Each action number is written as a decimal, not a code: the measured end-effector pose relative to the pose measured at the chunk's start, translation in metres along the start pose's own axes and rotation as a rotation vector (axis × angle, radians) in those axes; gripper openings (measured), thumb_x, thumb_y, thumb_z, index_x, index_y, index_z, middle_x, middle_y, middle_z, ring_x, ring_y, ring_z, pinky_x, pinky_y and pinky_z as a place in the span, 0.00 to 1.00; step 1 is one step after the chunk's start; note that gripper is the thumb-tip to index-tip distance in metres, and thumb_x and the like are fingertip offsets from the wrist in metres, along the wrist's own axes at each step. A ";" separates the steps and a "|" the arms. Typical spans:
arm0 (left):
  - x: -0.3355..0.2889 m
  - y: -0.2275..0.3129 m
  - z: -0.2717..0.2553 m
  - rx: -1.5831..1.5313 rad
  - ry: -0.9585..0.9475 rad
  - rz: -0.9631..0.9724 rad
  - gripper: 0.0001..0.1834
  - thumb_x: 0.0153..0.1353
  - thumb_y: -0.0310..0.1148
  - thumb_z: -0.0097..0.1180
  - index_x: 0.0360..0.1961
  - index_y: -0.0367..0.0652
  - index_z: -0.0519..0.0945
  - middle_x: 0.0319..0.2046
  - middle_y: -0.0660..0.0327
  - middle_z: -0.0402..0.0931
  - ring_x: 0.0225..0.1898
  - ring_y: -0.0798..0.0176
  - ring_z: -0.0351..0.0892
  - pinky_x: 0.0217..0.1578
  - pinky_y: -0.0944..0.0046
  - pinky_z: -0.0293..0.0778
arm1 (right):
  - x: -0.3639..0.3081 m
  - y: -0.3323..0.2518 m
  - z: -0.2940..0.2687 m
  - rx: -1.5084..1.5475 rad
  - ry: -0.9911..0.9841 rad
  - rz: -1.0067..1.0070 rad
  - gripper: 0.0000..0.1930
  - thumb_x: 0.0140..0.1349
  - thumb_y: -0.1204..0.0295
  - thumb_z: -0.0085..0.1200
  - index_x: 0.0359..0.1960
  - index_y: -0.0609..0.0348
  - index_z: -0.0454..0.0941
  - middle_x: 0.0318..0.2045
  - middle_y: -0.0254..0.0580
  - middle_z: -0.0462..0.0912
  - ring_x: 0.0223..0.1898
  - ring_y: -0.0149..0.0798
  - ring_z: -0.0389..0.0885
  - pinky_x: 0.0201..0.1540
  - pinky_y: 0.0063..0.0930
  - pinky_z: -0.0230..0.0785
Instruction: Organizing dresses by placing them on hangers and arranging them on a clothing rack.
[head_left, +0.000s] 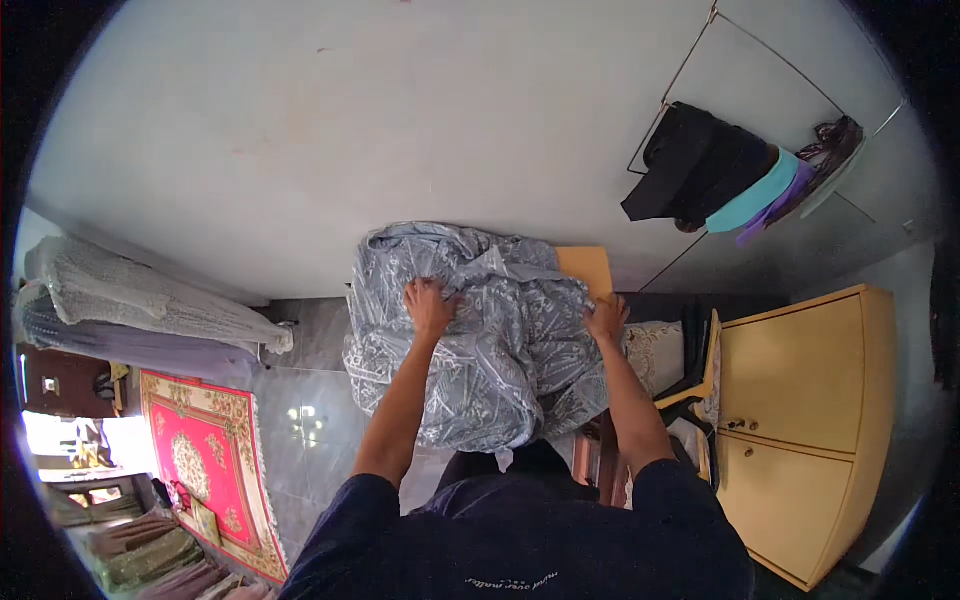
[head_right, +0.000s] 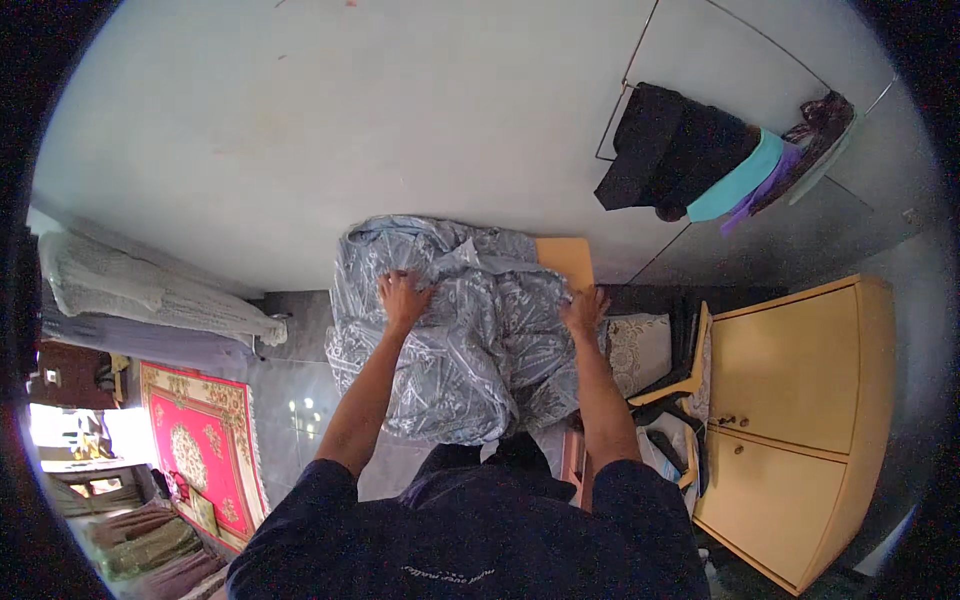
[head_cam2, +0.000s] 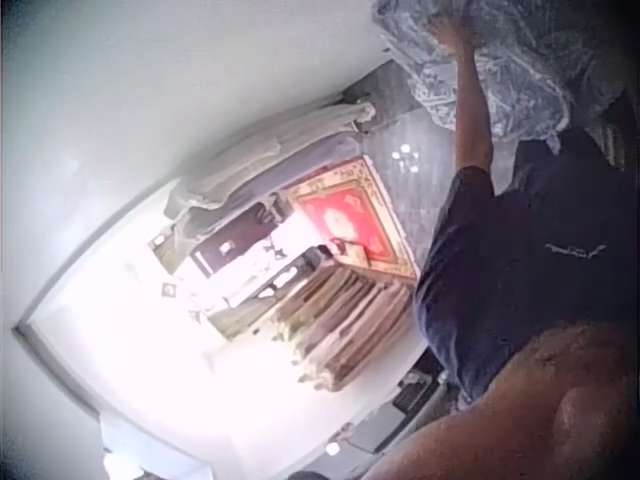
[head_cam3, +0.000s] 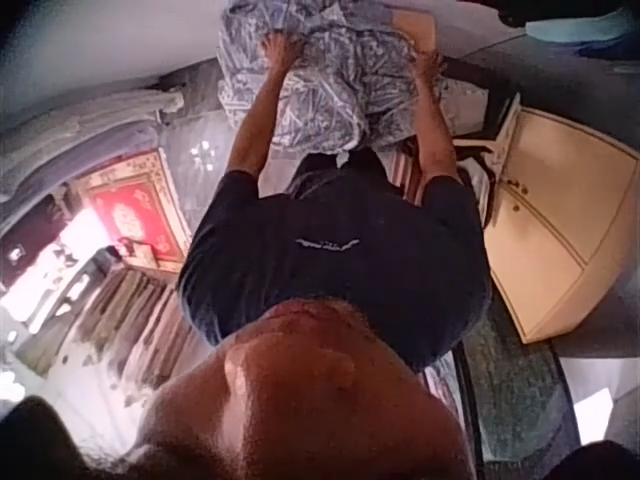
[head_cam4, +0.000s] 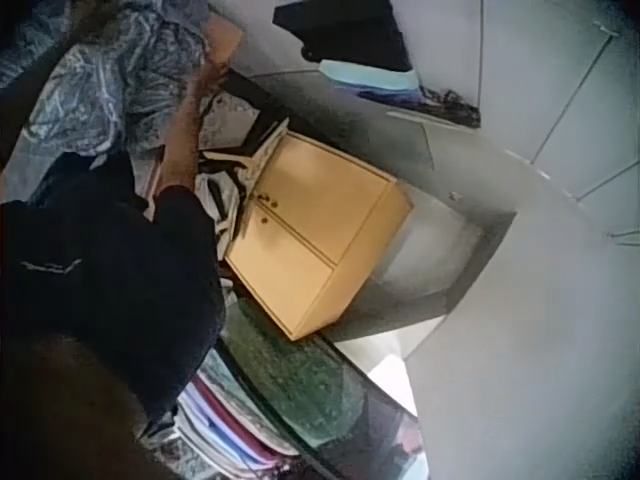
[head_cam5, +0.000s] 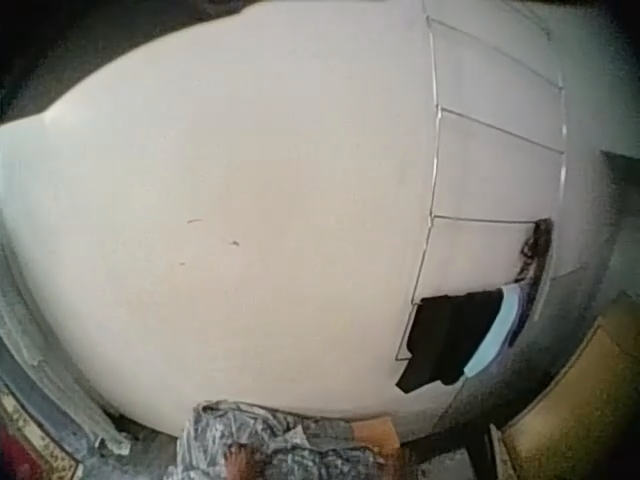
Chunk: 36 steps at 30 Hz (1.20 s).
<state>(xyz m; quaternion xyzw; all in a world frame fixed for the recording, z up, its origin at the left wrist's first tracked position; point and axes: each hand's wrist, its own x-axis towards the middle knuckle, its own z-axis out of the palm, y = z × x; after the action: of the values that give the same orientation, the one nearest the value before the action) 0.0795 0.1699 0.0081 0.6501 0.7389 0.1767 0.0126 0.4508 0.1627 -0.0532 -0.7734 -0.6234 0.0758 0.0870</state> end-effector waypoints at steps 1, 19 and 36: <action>0.003 -0.005 0.001 -0.069 -0.023 -0.045 0.22 0.46 0.48 0.70 0.37 0.44 0.83 0.48 0.55 0.74 0.56 0.45 0.66 0.56 0.43 0.63 | 0.001 0.005 0.001 0.000 0.005 0.003 0.20 0.50 0.57 0.66 0.45 0.49 0.81 0.56 0.40 0.70 0.63 0.50 0.60 0.62 0.55 0.54; 0.124 -0.004 -0.288 -0.267 0.742 0.390 0.10 0.56 0.29 0.62 0.40 0.41 0.81 0.41 0.56 0.78 0.45 0.49 0.73 0.48 0.53 0.69 | 0.045 -0.069 -0.318 0.475 0.974 -0.449 0.11 0.49 0.68 0.68 0.35 0.55 0.85 0.45 0.36 0.78 0.46 0.46 0.74 0.50 0.41 0.66; -0.157 -0.109 -0.059 -0.195 0.023 -0.025 0.23 0.44 0.25 0.64 0.45 0.52 0.77 0.55 0.53 0.66 0.61 0.42 0.58 0.61 0.43 0.55 | -0.120 0.018 -0.056 0.267 -0.035 -0.365 0.20 0.43 0.66 0.70 0.42 0.44 0.83 0.60 0.45 0.67 0.65 0.53 0.59 0.65 0.53 0.50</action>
<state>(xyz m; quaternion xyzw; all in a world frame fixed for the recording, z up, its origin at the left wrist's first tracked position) -0.0153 -0.0062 -0.0001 0.6342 0.7265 0.2552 0.0696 0.4549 0.0395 -0.0014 -0.6281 -0.7387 0.1541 0.1899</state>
